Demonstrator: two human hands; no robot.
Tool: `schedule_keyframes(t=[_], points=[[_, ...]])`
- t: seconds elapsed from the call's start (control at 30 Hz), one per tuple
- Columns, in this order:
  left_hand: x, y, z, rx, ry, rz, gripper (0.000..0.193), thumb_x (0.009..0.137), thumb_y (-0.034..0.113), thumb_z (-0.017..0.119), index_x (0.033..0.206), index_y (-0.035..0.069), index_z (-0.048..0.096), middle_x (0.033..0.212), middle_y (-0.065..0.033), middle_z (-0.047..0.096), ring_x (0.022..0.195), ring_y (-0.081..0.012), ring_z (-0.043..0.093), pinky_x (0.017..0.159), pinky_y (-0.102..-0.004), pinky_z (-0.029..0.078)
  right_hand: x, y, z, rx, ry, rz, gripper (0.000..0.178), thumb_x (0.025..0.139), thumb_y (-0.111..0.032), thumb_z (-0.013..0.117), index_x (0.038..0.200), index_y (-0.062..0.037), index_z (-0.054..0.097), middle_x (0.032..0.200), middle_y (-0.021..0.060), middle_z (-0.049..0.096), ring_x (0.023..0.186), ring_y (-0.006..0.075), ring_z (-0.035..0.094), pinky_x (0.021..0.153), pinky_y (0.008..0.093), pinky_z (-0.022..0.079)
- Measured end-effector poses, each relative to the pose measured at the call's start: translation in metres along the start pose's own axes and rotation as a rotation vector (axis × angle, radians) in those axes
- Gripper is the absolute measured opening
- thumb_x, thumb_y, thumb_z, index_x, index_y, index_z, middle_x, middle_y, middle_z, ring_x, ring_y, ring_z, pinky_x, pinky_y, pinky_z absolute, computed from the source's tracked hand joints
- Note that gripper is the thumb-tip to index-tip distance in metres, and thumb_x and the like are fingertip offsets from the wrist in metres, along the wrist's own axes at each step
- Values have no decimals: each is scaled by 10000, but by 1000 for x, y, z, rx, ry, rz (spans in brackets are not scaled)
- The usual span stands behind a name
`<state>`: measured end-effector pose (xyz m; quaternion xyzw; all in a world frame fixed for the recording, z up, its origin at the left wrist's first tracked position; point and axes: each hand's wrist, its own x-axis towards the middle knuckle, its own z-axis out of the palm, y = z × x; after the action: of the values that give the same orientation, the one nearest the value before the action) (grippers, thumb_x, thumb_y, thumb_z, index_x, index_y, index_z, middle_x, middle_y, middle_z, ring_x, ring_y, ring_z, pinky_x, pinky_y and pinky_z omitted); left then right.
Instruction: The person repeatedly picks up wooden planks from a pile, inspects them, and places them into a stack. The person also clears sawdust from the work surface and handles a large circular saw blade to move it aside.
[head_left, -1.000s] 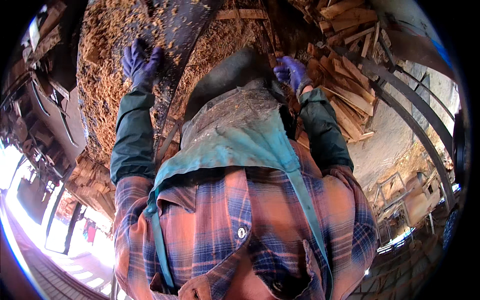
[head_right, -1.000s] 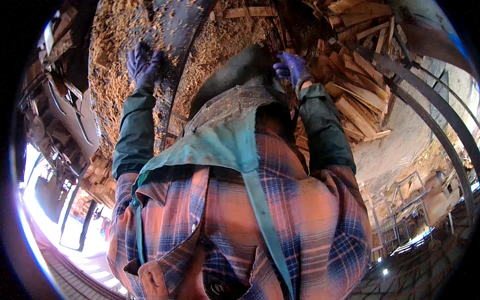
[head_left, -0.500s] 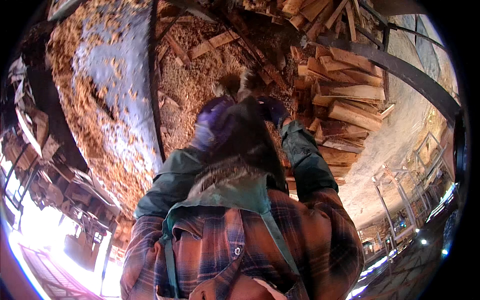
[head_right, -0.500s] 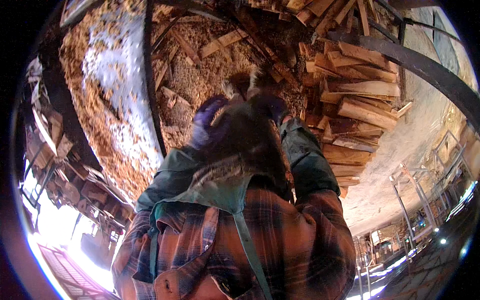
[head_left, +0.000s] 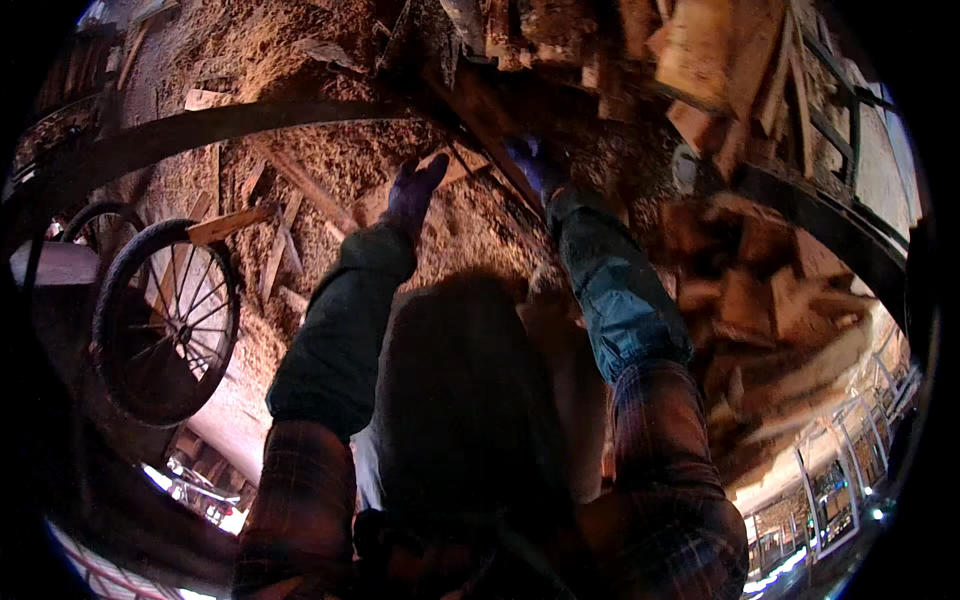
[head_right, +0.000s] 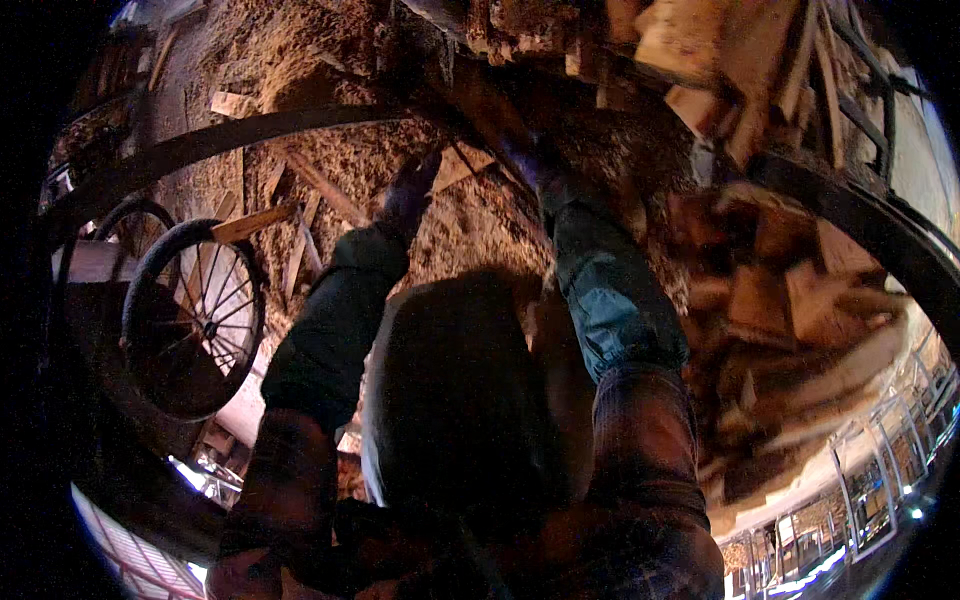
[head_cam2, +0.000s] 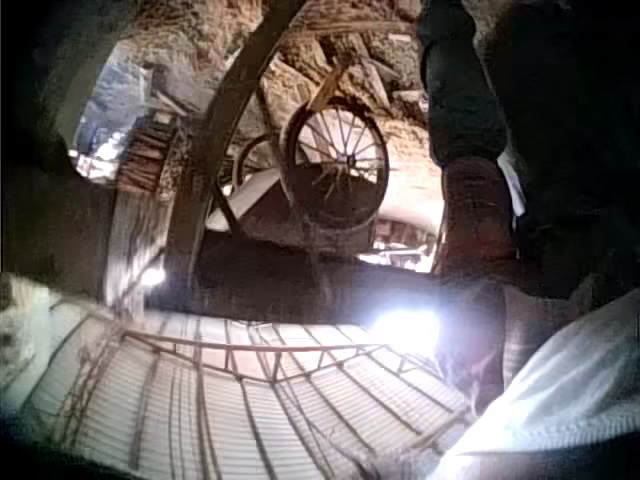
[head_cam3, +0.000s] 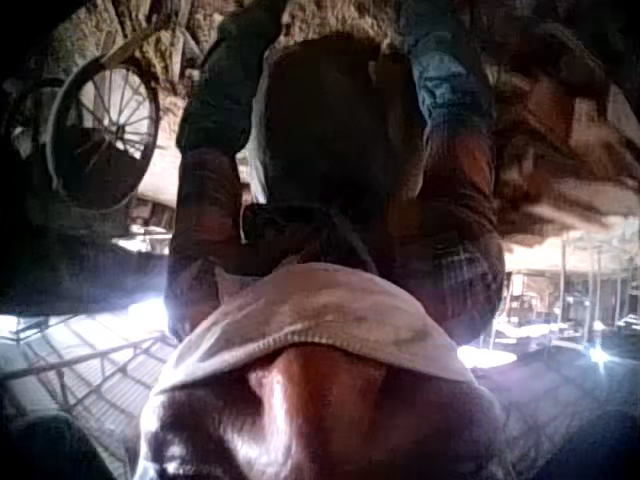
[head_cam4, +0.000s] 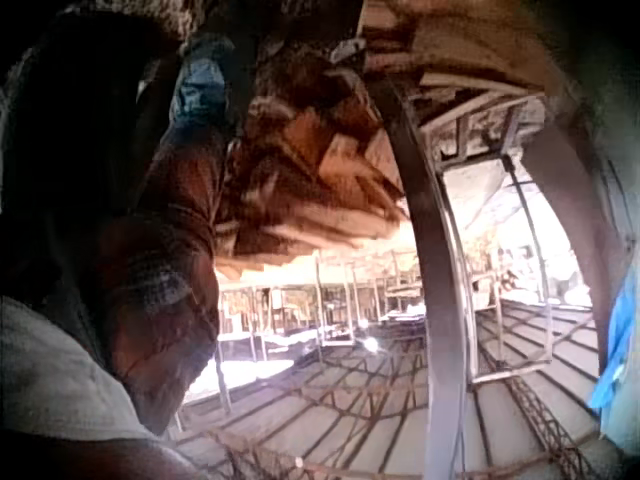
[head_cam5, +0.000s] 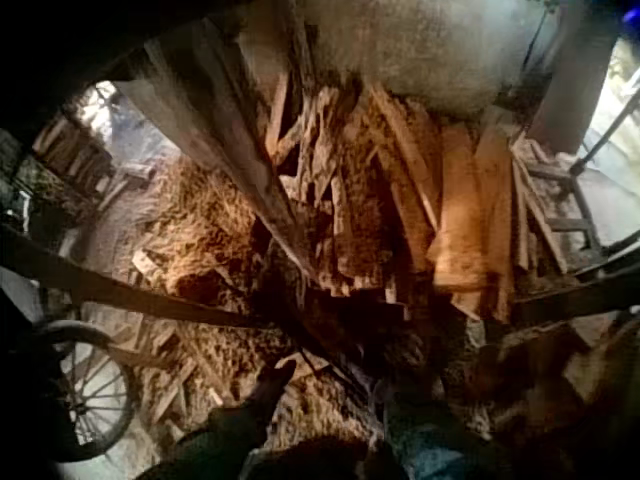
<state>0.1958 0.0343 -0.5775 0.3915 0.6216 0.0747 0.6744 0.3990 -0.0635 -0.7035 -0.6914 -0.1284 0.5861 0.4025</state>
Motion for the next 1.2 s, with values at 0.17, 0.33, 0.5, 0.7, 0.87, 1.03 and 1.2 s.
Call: schedule_keyframes(t=[0.17,0.33,0.5,0.7,0.87,1.03,1.2], points=[[150,-48,-4,-214,23,176,553,929,349,590,1363,45,435,1210,-104,573,1122,-255,523,900,-389,447,113,-52,56,-233,-265,-247,507,865,-295,661,1250,17,553,1174,124,639,1077,255,584,904,393,462],[164,-61,7,-214,17,357,354,908,300,620,1163,58,580,929,-57,626,831,-196,595,693,-347,494,113,-58,46,-229,-404,-229,488,850,-277,681,1226,16,577,1163,121,645,1057,233,595,902,368,463],[119,-44,-12,-531,-111,186,183,876,204,647,1008,79,620,829,-53,609,698,-186,588,606,-332,503,53,-73,49,-288,-495,-238,469,835,-259,700,1202,16,601,1152,119,652,1037,210,607,901,343,465],[-50,27,26,-735,-275,-88,308,874,161,648,1151,40,588,993,-112,659,855,-273,665,747,-405,577,-89,-122,0,-417,-416,-135,441,787,-210,749,1151,13,639,1126,105,664,992,176,627,881,312,475],[-194,38,70,-840,-352,-351,391,857,248,686,1168,36,577,1020,-129,659,882,-292,662,754,-444,569,-240,-167,-54,-186,-443,43,518,757,-255,780,1173,12,623,1096,104,671,985,194,622,875,337,486],[-336,-4,82,-439,-362,-655,513,863,309,690,1256,13,546,1134,-156,637,1008,-295,634,910,-440,504,-438,-219,-83,-127,-367,226,425,802,-212,725,1145,21,634,1103,122,672,988,185,624,894,332,484],[-454,2,64,-121,-515,246,361,931,198,588,1231,0,557,1137,-131,631,1045,-252,615,924,-382,505,-602,-262,-84,-108,-160,204,398,788,-204,711,1115,14,652,1027,127,694,966,220,640,867,363,488]])
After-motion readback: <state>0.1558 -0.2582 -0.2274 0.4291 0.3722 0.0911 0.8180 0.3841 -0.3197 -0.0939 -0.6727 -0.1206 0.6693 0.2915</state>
